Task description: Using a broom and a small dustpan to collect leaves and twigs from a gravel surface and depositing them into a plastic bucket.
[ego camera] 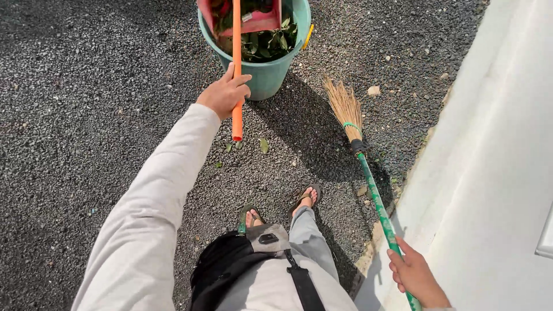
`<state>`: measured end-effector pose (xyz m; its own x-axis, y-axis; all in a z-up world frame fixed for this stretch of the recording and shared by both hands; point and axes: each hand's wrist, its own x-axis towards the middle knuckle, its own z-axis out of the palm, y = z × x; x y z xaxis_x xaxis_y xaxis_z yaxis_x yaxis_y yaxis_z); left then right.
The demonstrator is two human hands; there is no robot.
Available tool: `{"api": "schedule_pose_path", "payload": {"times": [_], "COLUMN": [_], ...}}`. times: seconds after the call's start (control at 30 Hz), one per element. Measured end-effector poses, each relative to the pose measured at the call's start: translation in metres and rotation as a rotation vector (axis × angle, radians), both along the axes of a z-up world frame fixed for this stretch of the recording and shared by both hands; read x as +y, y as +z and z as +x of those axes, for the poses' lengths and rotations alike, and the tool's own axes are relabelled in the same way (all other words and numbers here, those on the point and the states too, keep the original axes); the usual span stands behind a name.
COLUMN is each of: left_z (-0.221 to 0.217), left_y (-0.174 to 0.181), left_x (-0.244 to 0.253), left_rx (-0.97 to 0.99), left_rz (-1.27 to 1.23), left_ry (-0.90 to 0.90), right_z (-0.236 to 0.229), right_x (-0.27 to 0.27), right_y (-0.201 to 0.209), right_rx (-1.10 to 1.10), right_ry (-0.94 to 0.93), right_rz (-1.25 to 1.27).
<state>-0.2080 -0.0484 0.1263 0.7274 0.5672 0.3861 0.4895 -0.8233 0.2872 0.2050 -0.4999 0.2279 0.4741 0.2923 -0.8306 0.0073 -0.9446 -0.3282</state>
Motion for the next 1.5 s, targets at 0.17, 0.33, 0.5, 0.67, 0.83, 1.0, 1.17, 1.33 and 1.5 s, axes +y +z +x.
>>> {"api": "schedule_pose_path", "payload": {"times": [0.17,0.33,0.5,0.67,0.83,1.0,1.17,1.33,1.5], "left_z": [-0.014,-0.022,-0.046,-0.064,-0.081,-0.131,-0.183,-0.183,-0.175], "left_y": [0.007,0.048,0.121,0.221,0.209,0.063,-0.139,-0.24,-0.291], "left_x": [-0.031,-0.028,-0.069,-0.187,-0.286,-0.311,-0.325,-0.329,-0.333], "left_rx": [0.878,0.791,0.165,-0.326,-0.451,-0.57,-0.654,-0.781,-0.806], "left_rz": [-0.015,0.132,0.203,0.2,0.133,0.023,-0.33,-0.649,-0.703], "left_ry": [-0.192,-0.18,0.007,0.288,0.518,0.789,1.255,1.445,1.404], "right_z": [-0.012,-0.008,0.008,0.052,0.032,-0.003,0.013,-0.018,-0.045], "right_x": [-0.009,0.004,0.025,0.07,0.174,0.209,0.141,0.07,0.047], "right_y": [-0.004,-0.008,-0.026,-0.111,-0.191,-0.29,-0.231,-0.054,-0.101], "right_rx": [0.021,0.044,0.03,-0.013,-0.203,-0.302,-0.084,-0.141,-0.152], "right_ry": [0.101,0.188,0.329,0.641,1.121,1.353,1.406,1.086,0.822], "right_rz": [-0.062,-0.059,-0.05,0.081,-0.039,-0.039,-0.004,-0.33,-0.307]}}
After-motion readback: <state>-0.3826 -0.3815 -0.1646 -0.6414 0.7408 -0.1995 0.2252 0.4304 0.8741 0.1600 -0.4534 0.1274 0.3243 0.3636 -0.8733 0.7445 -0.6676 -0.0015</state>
